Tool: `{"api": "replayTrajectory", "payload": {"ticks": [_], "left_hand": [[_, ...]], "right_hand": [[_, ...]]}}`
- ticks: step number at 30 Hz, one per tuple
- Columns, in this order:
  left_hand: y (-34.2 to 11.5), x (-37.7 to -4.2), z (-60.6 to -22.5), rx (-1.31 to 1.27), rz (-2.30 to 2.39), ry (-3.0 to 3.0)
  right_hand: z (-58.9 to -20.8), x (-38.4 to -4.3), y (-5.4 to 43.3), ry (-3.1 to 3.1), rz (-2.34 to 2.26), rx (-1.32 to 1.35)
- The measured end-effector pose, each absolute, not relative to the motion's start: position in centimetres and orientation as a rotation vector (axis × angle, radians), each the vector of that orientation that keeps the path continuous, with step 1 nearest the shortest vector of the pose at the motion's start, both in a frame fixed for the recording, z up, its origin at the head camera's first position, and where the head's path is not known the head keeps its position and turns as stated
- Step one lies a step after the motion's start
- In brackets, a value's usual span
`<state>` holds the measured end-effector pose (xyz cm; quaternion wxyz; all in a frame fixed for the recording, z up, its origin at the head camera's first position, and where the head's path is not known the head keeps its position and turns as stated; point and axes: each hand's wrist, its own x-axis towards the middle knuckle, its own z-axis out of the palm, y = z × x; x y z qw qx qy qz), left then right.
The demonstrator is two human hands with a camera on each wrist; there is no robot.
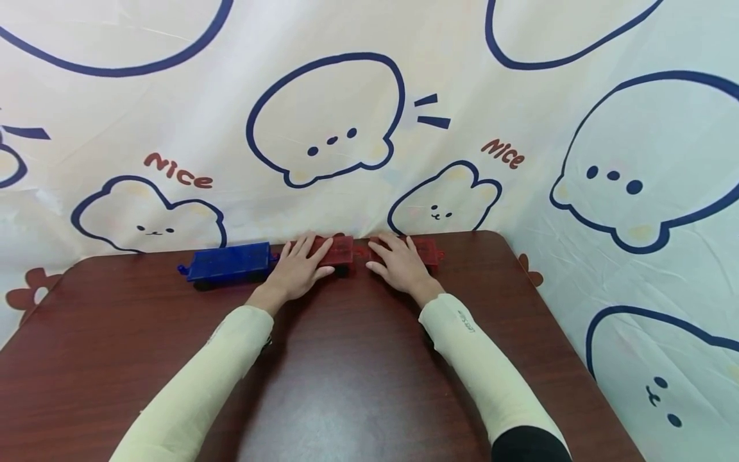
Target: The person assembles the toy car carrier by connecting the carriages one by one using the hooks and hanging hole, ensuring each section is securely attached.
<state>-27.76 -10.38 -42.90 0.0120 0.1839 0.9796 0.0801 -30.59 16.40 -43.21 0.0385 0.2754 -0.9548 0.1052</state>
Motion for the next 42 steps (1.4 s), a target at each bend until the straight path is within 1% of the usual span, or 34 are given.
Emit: {"api": "replayTrajectory", "payload": {"ticks": [26, 42], "left_hand": [[-10.0, -27.8, -42.8, 0.518, 0.271, 3.052], [-10.2, -28.0, -42.8, 0.538, 0.245, 3.048]], "right_hand": [[-43.3, -30.6, 17.2, -2.935, 0.366, 0.891], [-43.4, -30.7, 17.4, -2.925, 0.381, 0.893]]}}
